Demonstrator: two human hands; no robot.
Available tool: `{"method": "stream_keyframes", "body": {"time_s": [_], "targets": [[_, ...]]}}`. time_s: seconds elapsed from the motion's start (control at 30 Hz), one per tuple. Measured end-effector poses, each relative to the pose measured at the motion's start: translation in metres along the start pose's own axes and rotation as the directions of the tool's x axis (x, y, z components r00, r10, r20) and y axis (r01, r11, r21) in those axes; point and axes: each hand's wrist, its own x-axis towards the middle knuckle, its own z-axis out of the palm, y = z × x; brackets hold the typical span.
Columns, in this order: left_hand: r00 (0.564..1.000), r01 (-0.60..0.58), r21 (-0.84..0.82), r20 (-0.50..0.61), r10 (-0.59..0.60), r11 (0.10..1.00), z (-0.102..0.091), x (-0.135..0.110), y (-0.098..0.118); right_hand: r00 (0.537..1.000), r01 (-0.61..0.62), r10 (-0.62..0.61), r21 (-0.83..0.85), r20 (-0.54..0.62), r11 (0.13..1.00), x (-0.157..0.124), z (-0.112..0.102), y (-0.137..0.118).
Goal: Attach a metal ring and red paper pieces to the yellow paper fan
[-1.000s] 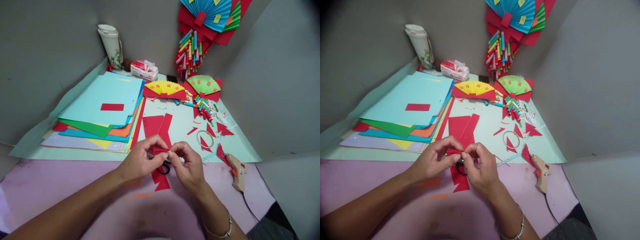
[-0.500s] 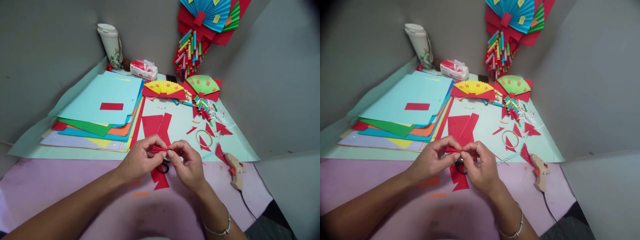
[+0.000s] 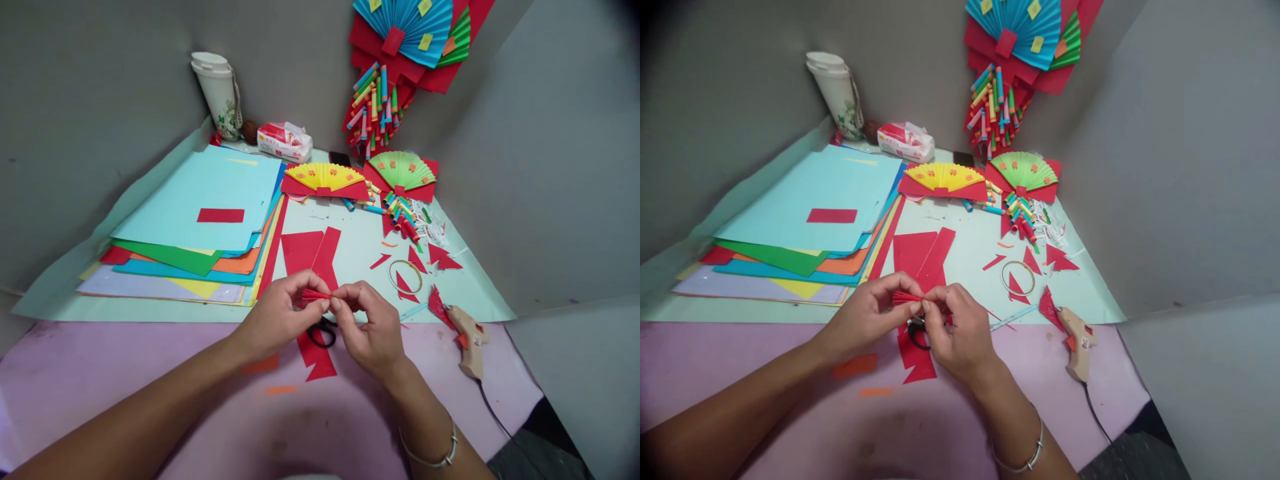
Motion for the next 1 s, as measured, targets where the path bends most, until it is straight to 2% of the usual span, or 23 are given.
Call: {"method": "stream_keyframes", "body": {"time_s": [0.2, 0.43, 0.53, 0.6, 0.67, 0.77, 0.83, 0.9, 1.0], "targets": [[0.992, 0.096, -0.229, 0.101, -0.074, 0.969, -0.003, 0.002, -0.003, 1.000, 0.023, -0.023, -0.012, 0.011, 1.000, 0.000, 0.000, -0.001], [0.998, 0.066, -0.118, 0.025, -0.064, 0.991, -0.003, 0.001, -0.002, 0.997, 0.060, -0.058, -0.031, 0.057, 0.998, 0.001, 0.000, 0.001], [0.999, 0.054, -0.124, 0.013, -0.052, 0.991, -0.003, 0.001, 0.001, 0.997, 0.000, 0.000, 0.005, 0.077, 1.000, 0.000, 0.001, 0.001], [0.999, 0.036, -0.179, 0.032, -0.031, 0.983, -0.002, 0.001, 0.003, 0.989, -0.127, 0.117, 0.120, 0.084, 0.985, -0.001, 0.001, 0.001], [0.998, 0.027, -0.255, 0.059, -0.012, 0.967, -0.002, 0.001, 0.004, 0.953, -0.302, 0.279, 0.325, 0.116, 0.896, -0.001, 0.002, 0.000], [0.999, 0.021, -0.331, 0.040, -0.008, 0.943, -0.002, 0.001, 0.003, 0.868, -0.481, 0.431, 0.626, 0.245, 0.613, 0.000, 0.004, -0.001], [0.999, 0.015, -0.343, 0.034, -0.003, 0.939, -0.001, 0.001, 0.001, 0.819, -0.538, 0.460, 0.741, 0.344, 0.403, 0.002, 0.007, -0.003], [0.998, 0.013, -0.327, 0.058, 0.007, 0.945, 0.000, 0.001, 0.002, 0.774, -0.572, 0.466, 0.788, 0.428, 0.228, 0.003, 0.010, -0.005], [0.998, -0.010, -0.267, 0.051, 0.024, 0.964, 0.001, -0.001, 0.005, 0.743, -0.589, 0.452, 0.803, 0.494, 0.091, 0.003, 0.014, -0.005]]}}
